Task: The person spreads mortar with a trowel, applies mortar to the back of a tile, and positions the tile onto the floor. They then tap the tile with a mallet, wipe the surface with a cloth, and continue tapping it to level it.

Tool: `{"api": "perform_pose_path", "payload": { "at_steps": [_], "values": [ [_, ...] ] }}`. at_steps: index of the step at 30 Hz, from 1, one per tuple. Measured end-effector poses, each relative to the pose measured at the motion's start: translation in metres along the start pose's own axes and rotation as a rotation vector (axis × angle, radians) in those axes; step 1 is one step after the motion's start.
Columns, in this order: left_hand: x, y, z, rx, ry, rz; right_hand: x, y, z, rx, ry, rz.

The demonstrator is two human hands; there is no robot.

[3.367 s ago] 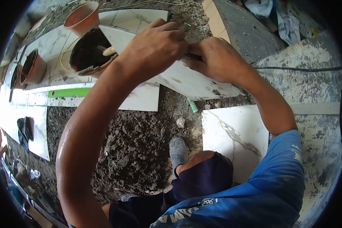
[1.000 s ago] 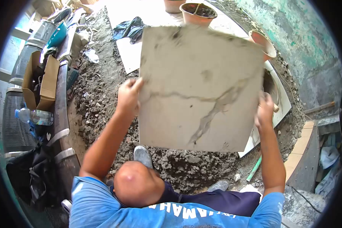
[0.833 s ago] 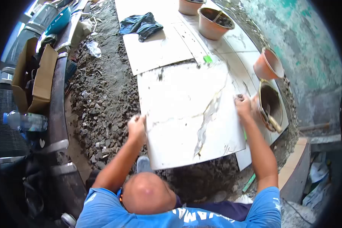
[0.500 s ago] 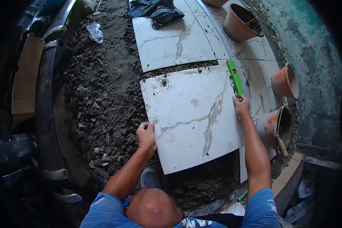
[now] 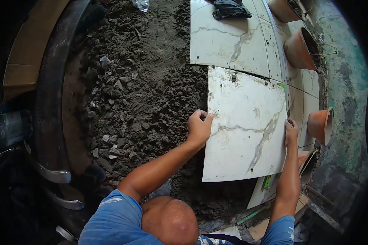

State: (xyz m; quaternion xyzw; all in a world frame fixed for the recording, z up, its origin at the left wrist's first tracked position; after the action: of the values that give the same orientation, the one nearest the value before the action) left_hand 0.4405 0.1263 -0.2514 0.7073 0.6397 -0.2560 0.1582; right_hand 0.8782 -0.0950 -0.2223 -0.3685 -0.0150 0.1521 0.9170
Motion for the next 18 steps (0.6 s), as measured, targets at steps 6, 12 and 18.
{"api": "perform_pose_path", "payload": {
  "at_steps": [6, 12, 18],
  "values": [
    [0.018, -0.022, 0.011, -0.004, -0.005, -0.04, -0.018, 0.028, 0.022, -0.028, 0.026, 0.038],
    [0.008, -0.062, 0.021, -0.092, -0.106, 0.014, -0.059, 0.038, 0.05, -0.224, 0.015, 0.055],
    [-0.07, -0.083, 0.033, 0.035, -0.077, 0.158, -0.108, -0.026, -0.004, -0.067, 0.102, 0.033]
  ]
}}
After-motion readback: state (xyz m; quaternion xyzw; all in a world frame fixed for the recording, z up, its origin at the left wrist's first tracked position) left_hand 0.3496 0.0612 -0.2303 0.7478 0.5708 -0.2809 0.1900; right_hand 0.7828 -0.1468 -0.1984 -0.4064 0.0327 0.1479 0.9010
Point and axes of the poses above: each hand's wrist, its own x-axis towards the middle knuckle, its own y-axis out of the palm, z = x × y, the point moved 5 cm from there along x, towards the middle knuckle, and after that the axes turned 10 degrees about -z, right-handed, at the moved point
